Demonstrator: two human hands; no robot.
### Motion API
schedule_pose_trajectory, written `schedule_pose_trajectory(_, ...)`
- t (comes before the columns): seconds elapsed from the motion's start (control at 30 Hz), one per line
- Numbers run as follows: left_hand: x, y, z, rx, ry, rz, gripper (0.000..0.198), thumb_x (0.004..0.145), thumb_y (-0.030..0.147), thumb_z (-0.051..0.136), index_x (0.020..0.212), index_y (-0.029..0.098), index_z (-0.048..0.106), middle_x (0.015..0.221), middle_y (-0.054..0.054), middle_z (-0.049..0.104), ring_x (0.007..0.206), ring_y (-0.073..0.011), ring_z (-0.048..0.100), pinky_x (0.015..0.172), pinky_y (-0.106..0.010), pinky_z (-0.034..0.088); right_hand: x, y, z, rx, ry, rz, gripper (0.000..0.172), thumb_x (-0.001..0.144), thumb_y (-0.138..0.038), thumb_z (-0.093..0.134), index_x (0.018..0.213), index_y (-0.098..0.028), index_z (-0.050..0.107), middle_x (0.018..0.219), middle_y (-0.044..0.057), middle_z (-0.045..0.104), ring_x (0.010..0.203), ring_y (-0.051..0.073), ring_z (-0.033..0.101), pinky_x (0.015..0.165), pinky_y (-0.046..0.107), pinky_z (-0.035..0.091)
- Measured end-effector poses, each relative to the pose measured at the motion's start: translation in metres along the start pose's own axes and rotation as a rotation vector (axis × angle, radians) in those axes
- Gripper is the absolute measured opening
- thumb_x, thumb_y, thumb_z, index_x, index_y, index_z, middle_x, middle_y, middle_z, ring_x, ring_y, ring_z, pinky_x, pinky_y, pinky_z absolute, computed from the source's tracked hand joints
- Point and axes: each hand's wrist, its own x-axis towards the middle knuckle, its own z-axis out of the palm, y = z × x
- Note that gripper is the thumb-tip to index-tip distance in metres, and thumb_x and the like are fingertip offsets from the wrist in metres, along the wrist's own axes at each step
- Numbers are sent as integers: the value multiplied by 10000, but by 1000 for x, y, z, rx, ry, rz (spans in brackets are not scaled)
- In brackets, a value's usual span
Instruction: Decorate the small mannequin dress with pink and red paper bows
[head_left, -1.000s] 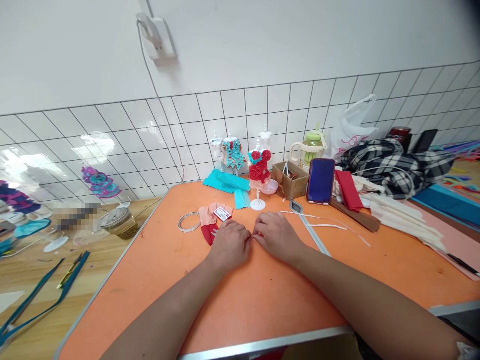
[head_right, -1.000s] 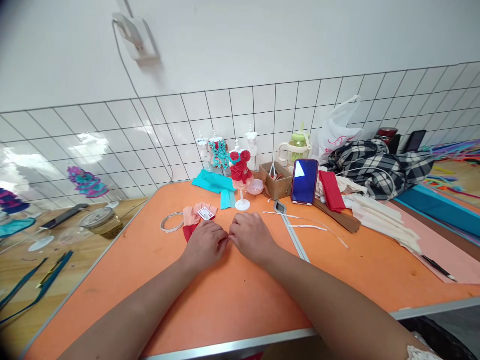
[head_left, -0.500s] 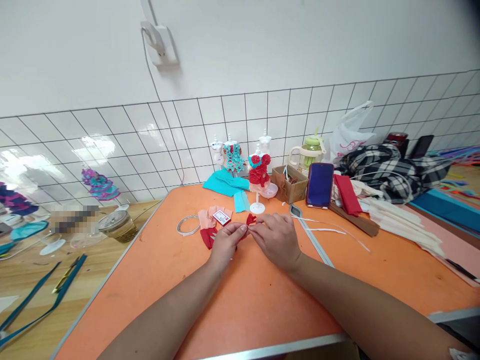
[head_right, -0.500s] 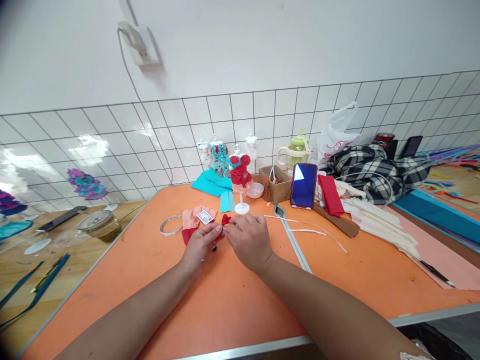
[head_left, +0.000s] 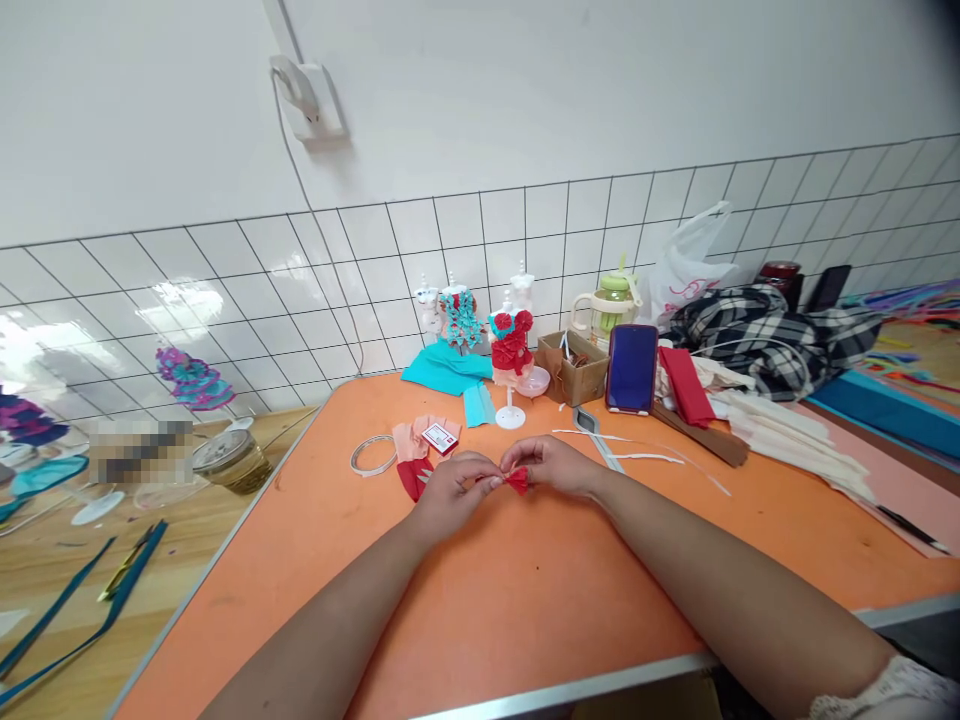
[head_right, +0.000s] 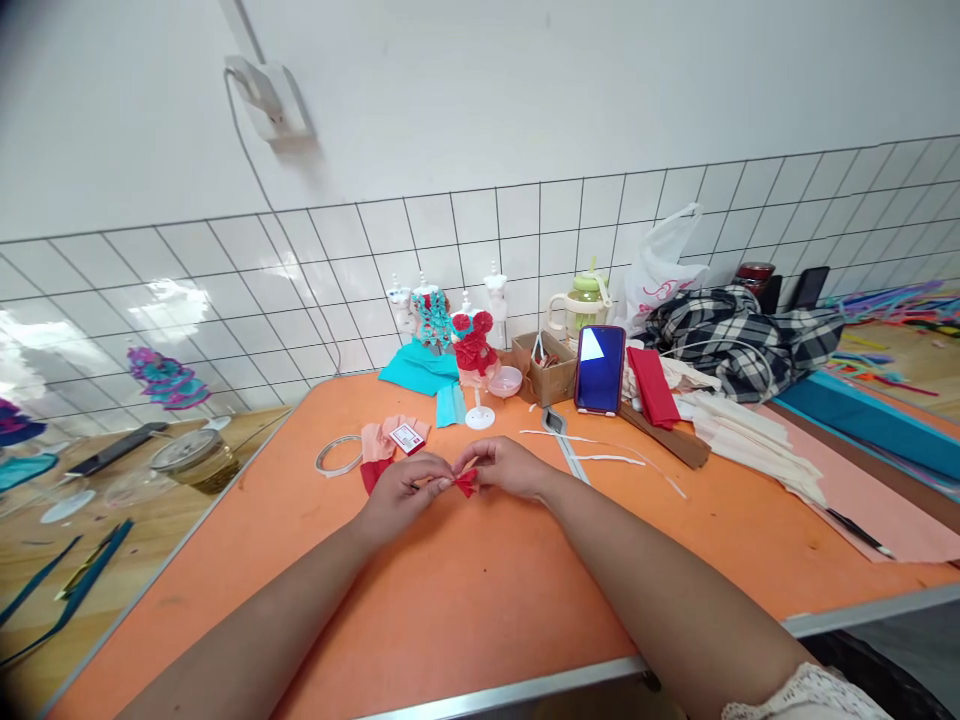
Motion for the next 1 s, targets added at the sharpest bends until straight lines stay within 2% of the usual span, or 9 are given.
schedule_pose_trajectory(0.1,-1,0,-1,165,60,76,193,886,251,483,863,195,667,805,-43,675,787,-147,607,732,-282,471,0,-2,-3,21,159,12,350,700,-299,652,1030,-188,612,920,44,624,625,92,554,510,206,469)
schedule_pose_trajectory(0.17,-2,-1,-5,359,80,183,187,884,231,481,913,213,665,821,-41,681,831,-160,596,766,-308,449,-2,-4,-5,56,269,39,337,731,-379,633,1002,-180,613,932,62,615,636,95,552,491,202,482)
schedule_pose_trajectory(0.2,-3,-2,-7,450,84,232,192,882,219,478,935,222,663,831,-41,684,849,-167,590,776,-318,439,-3,-5,-5,77,276,59,347,748,-437,611,970,-170,620,914,71,617,653,104,558,493,205,491)
schedule_pose_trajectory(0.3,-5,-2,-11,622,101,329,198,872,197,482,954,237,658,837,-40,685,865,-175,577,789,-330,421,-8,-12,-3,95,144,102,461,757,-578,546,876,-143,640,892,95,632,749,150,589,523,226,513)
schedule_pose_trajectory(0.37,-5,0,-13,669,113,357,187,863,189,495,944,238,656,816,-32,683,848,-173,574,795,-333,413,-10,-16,2,45,104,99,469,714,-588,592,846,-140,643,872,85,638,793,167,591,539,226,513)
schedule_pose_trajectory(0.47,-4,2,-12,690,125,354,174,858,189,503,930,234,655,792,-22,682,820,-168,568,799,-338,405,-10,-18,9,-18,149,90,430,643,-533,684,829,-149,631,819,52,629,763,154,584,532,219,504)
schedule_pose_trajectory(0.7,-4,3,-6,652,125,286,160,852,205,510,902,230,660,757,-20,674,774,-165,566,806,-345,404,-4,-12,16,12,160,134,378,632,-494,699,742,-146,599,616,-21,547,518,74,510,527,234,494)
schedule_pose_trajectory(0.9,-4,3,-3,650,127,269,159,850,210,509,883,228,664,747,-20,676,758,-165,565,800,-351,394,-5,-11,15,82,150,189,337,641,-444,714,776,-157,601,590,-26,542,535,83,524,501,215,483)
schedule_pose_trajectory(1.0,-5,1,-2,658,123,273,152,845,216,524,911,231,660,778,-18,685,780,-173,567,788,-348,388,-7,-10,13,195,139,247,310,634,-389,738,802,-156,621,674,-6,569,575,78,528,489,190,473)
